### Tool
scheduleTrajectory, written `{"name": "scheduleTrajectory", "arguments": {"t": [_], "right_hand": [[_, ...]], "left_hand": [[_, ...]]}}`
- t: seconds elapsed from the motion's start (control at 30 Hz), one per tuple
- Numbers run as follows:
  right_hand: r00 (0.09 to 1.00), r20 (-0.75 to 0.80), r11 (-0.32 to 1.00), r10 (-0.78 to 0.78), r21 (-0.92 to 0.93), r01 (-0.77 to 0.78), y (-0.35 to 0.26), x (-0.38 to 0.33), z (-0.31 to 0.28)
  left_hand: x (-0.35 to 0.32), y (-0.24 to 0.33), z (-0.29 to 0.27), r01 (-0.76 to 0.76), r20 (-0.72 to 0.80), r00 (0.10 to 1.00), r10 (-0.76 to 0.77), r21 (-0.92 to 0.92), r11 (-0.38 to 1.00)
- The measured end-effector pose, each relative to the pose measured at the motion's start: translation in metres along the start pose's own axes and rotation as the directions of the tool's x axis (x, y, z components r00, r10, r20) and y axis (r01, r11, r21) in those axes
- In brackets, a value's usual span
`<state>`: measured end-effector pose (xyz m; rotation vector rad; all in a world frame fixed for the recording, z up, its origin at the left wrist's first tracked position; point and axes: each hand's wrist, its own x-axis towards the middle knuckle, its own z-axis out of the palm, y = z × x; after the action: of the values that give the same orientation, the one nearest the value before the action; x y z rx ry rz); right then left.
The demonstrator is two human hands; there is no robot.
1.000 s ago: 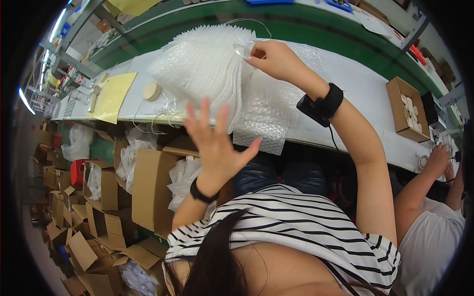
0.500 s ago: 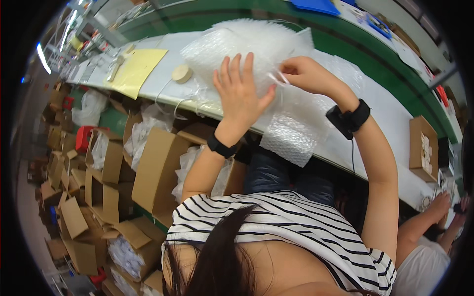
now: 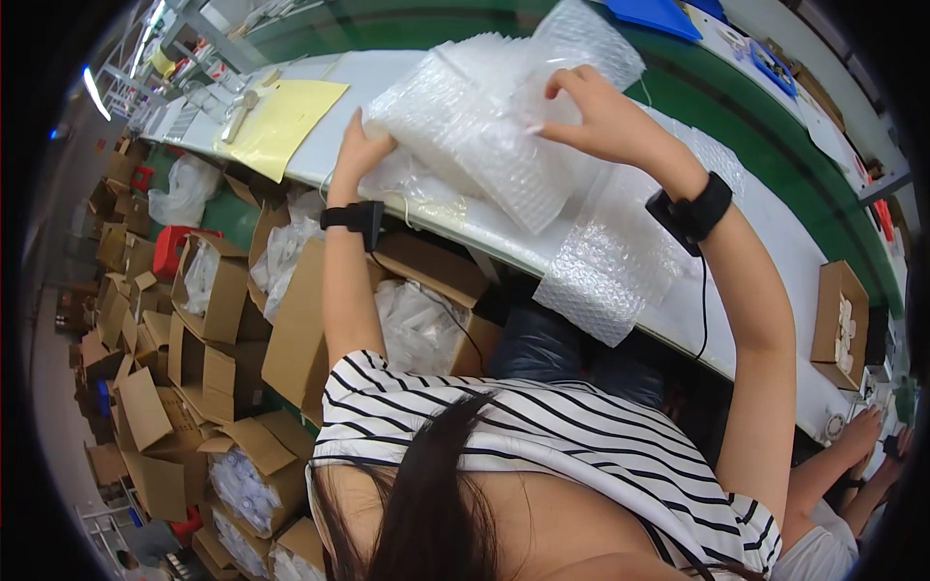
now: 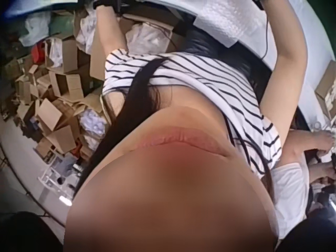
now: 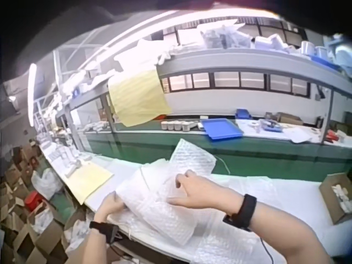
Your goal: The recorder is packing small white products into bubble wrap and securing them with tape.
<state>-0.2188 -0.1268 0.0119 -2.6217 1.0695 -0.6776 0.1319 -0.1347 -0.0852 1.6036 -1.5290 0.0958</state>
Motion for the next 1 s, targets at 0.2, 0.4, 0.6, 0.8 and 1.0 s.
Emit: {"name": "scheduleTrajectory", "arguments": {"t": [0.2,0.4,0.6,0.8,1.0], "right_hand": [[0.992,0.085,0.994,0.09,-0.065,-0.085,-0.003,0.036,0.01],[0.988,0.101,0.988,0.119,-0.115,-0.107,-0.015,0.063,0.023],[0.987,0.097,0.981,0.126,-0.159,-0.11,-0.018,0.046,0.025],[0.984,0.175,0.997,0.037,0.061,-0.048,0.011,0.007,0.02],[0.9,0.381,0.971,0.209,0.031,-0.239,0.008,-0.033,-0.021]], "left_hand": [[0.017,-0.007,-0.009,0.154,0.44,0.879,-0.186,0.109,0.982],[0.015,-0.037,-0.04,0.357,0.123,0.929,-0.348,-0.058,0.932],[0.022,0.064,-0.061,0.14,0.055,0.99,-0.13,-0.505,0.852],[0.009,0.192,-0.043,-0.482,0.033,0.846,0.532,-0.379,0.79],[-0.029,0.229,0.012,-0.716,0.247,0.654,0.715,-0.103,0.69]]}}
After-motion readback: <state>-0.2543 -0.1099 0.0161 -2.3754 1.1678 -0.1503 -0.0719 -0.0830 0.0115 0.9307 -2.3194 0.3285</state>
